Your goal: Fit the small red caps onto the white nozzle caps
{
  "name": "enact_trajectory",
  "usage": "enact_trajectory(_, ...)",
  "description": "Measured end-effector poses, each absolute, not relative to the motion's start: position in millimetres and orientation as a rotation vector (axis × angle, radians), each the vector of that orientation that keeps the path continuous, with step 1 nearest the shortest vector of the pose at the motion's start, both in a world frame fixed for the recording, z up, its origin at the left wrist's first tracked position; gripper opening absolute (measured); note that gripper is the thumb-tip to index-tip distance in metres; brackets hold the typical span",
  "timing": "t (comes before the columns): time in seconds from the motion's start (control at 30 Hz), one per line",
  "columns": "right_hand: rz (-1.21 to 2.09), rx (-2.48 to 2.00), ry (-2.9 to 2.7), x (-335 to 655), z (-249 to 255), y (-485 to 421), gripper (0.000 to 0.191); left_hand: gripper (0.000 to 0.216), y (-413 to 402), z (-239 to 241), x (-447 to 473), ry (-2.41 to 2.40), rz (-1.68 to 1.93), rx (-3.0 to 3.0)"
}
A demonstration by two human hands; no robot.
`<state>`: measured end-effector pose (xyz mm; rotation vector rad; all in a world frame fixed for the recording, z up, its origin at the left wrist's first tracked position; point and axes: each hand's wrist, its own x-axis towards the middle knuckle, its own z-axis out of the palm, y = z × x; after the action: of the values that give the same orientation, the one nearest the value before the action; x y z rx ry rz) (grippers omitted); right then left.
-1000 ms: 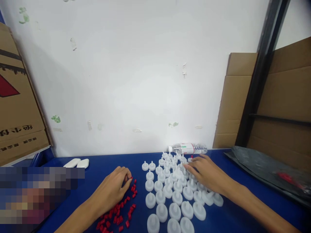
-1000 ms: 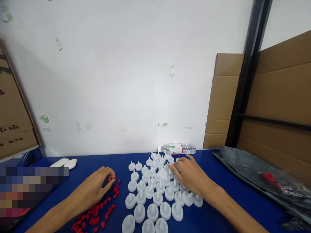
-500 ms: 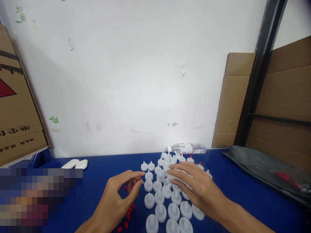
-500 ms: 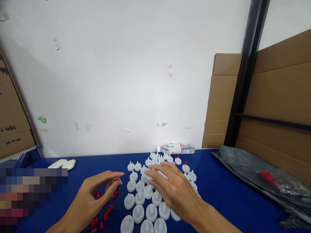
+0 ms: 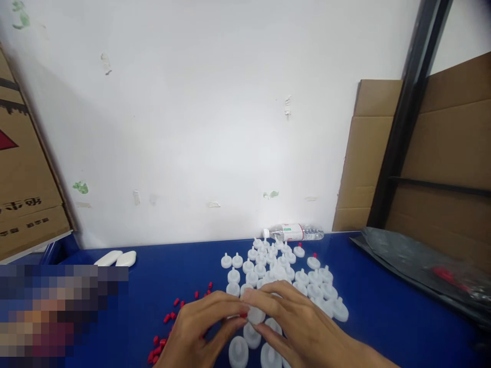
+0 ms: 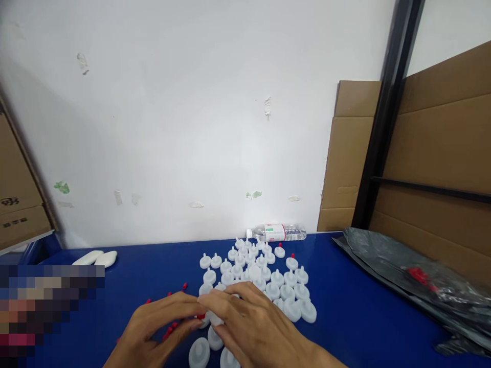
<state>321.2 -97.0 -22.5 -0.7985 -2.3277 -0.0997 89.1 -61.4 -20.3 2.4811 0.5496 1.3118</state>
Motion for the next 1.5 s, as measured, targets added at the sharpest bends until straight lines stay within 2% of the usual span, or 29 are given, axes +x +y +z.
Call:
enact_trajectory(0.13,-0.144,-0.769,-2.330,321,-20,-96,0.057,0.016,-59,-26,88,0.520,1.292,2.634)
enact_trajectory(0.47,-0.245,-0.620,-2.269,318,-16,-101,0.035,0.019,-53,-25,86,0.574,1.234,2.930)
enact_trajectory(0.73,-0.460,-0.560,-2.252,312,-12,-107,0.020,0.025,-62,-24,87,0.513,1.113,2.827)
enact_trajectory(0.87,-0.597,-0.605,-2.248,311,-3,-115,0.027,0.026,-65,-17,88,0.491,1.043,2.764)
enact_trajectory(1.0,-0.652,-0.574,-2.265,314,4,-115,0.027,0.017,-61,-5,83,0.500,0.990,2.726)
enact_trajectory(1.13,-0.664,-0.637,-2.282,327,6,-103,0.023,0.031,-40,0,67,0.652,1.040,2.747)
enact_trajectory(1.27,-0.558,-1.024,-2.239,355,3,-80,0.045,0.038,-13,-1,45,0.999,0.904,2.884)
enact_trajectory(1.37,-0.447,-1.310,-2.115,381,-3,-58,0.040,0.031,-3,-1,35,1.126,0.840,2.875)
enact_trajectory(1.5,-0.479,-1.440,-2.009,405,-12,-36,0.038,0.025,-4,-3,36,1.142,0.790,2.842)
